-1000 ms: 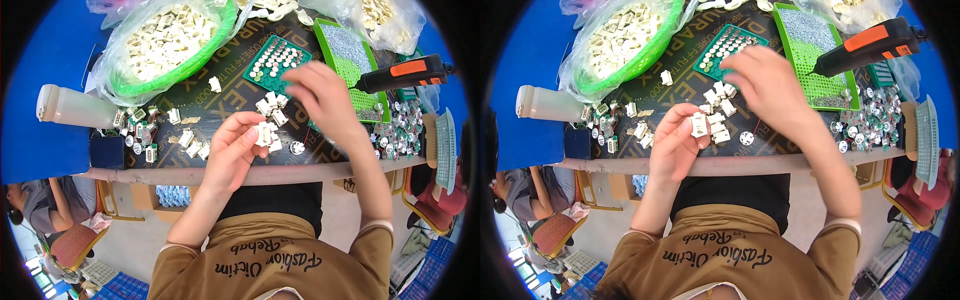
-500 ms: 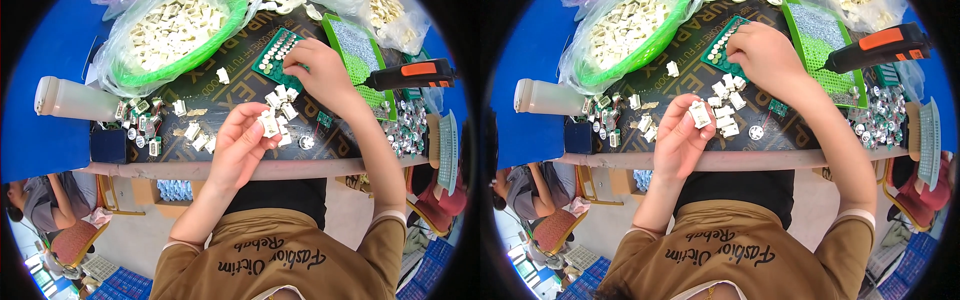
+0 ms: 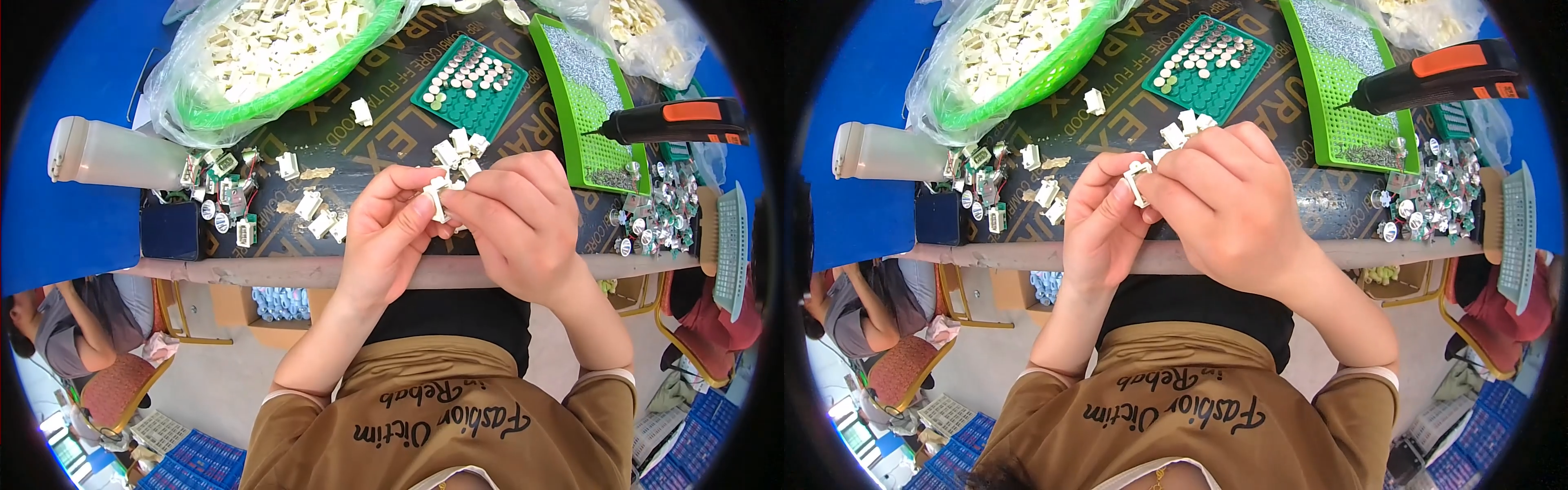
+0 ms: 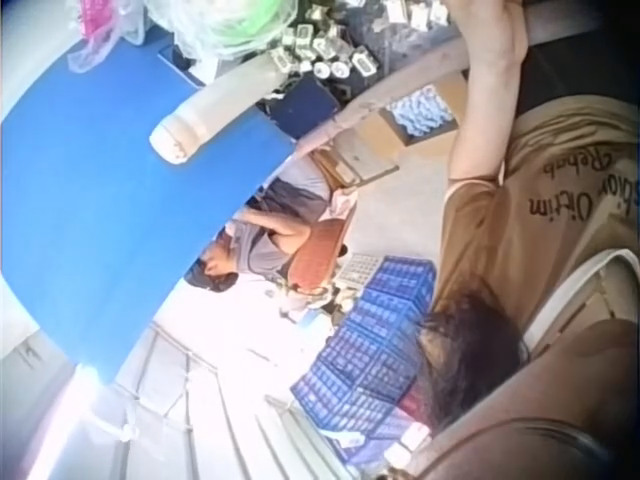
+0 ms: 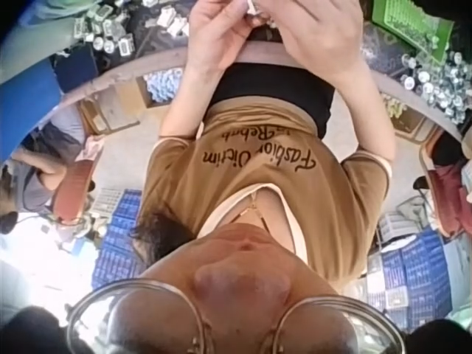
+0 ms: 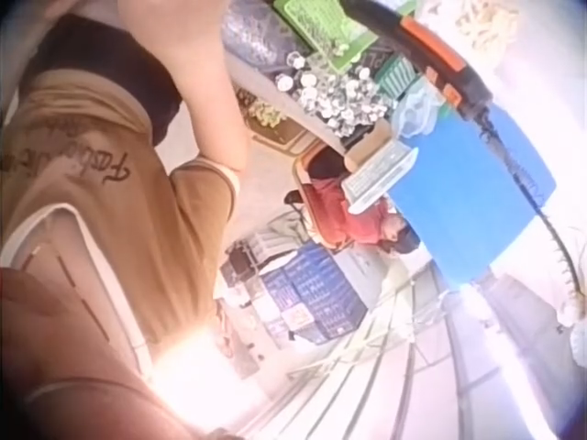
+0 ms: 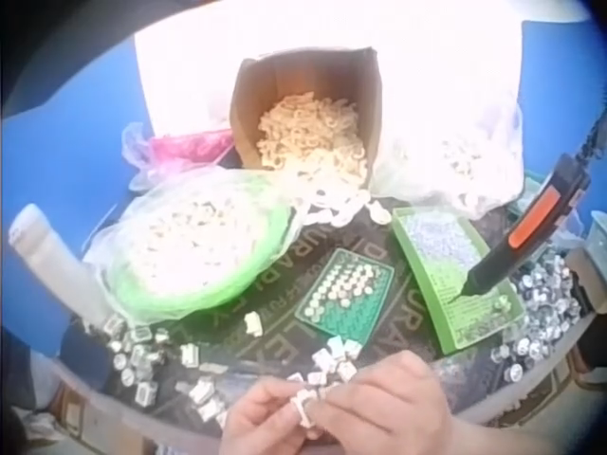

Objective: Assembling small plastic components by manually inserting metal parts into housings.

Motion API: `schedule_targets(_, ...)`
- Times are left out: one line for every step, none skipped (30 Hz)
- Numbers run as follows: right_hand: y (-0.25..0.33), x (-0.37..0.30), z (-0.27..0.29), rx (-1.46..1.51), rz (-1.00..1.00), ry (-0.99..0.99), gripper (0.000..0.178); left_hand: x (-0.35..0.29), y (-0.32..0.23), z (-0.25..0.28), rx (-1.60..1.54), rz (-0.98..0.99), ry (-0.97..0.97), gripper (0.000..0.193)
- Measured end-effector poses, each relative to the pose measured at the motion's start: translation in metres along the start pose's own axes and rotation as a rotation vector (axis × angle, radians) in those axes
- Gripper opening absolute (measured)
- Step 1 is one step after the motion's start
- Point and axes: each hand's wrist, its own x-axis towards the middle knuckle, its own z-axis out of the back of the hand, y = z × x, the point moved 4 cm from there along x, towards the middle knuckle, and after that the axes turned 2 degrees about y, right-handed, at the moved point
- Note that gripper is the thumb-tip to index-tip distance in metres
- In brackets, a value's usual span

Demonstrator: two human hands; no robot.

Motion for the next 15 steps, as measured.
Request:
schedule_targets(-0.002, -0.001, 0.000, 0.041, -0.015, 0.019, 0.021, 0.000, 0.000, 0.001, -0.002, -0.001, 0.002, 0.022)
schedule_targets(-0.004, -0.002, 0.001, 0.081, -0.030, 0.038, 0.020, -0.001, 0.000, 0.001, 0.009, -0.011, -0.001, 0.022)
schedule_targets(-0.005, 0.001, 0.004, 0.079, -0.026, 0.039, 0.020, -0.001, 0.000, 0.002, 0.021, -0.024, -0.002, 0.023)
schedule_targets(-0.009, 0.006, 0.008, 0.142, -0.065, 0.068, 0.020, 0.000, 0.000, 0.002, 0.019, -0.028, -0.001, 0.023)
schedule_targets(-0.014, 0.008, 0.010, 0.205, -0.104, 0.096, 0.020, 0.000, 0.000, 0.002, 0.029, -0.030, 0.008, 0.023)
schedule_targets(-0.027, 0.008, 0.011, 0.181, -0.136, 0.071, 0.018, 0.000, 0.000, 0.001, 0.039, -0.029, 0.017, 0.023)
schedule_targets(-0.043, 0.011, 0.008, 0.119, -0.202, 0.045, 0.014, 0.000, 0.000, 0.001, 0.039, -0.029, 0.019, 0.023)
schedule_targets(-0.059, 0.015, 0.005, 0.057, -0.268, 0.019, 0.010, 0.000, 0.001, 0.001, 0.036, -0.013, 0.019, 0.023)
schedule_targets(-0.074, 0.019, -0.004, -0.091, -0.288, 0.138, 0.008, 0.000, 0.002, 0.002, 0.035, 0.003, 0.016, 0.023)
schedule_targets(-0.086, 0.020, -0.010, -0.097, -0.291, 0.137, 0.008, 0.001, 0.002, 0.001, 0.033, 0.007, 0.021, 0.023)
schedule_targets(-0.098, 0.017, -0.020, -0.172, -0.315, 0.234, 0.008, 0.001, 0.002, 0.000, 0.033, -0.002, 0.024, 0.023)
schedule_targets(-0.104, 0.016, -0.029, -0.237, -0.334, 0.331, 0.008, 0.001, 0.001, 0.000, 0.036, -0.016, 0.018, 0.023)
schedule_targets(-0.107, 0.016, -0.032, -0.234, -0.334, 0.331, 0.008, 0.001, 0.000, 0.000, 0.038, -0.016, 0.016, 0.023)
schedule_targets(-0.110, 0.015, -0.036, -0.241, -0.365, 0.363, 0.008, 0.001, 0.000, 0.000, 0.036, -0.024, 0.022, 0.023)
schedule_targets(-0.112, 0.014, -0.039, -0.246, -0.395, 0.397, 0.008, 0.000, -0.001, -0.001, 0.034, -0.033, 0.026, 0.023)
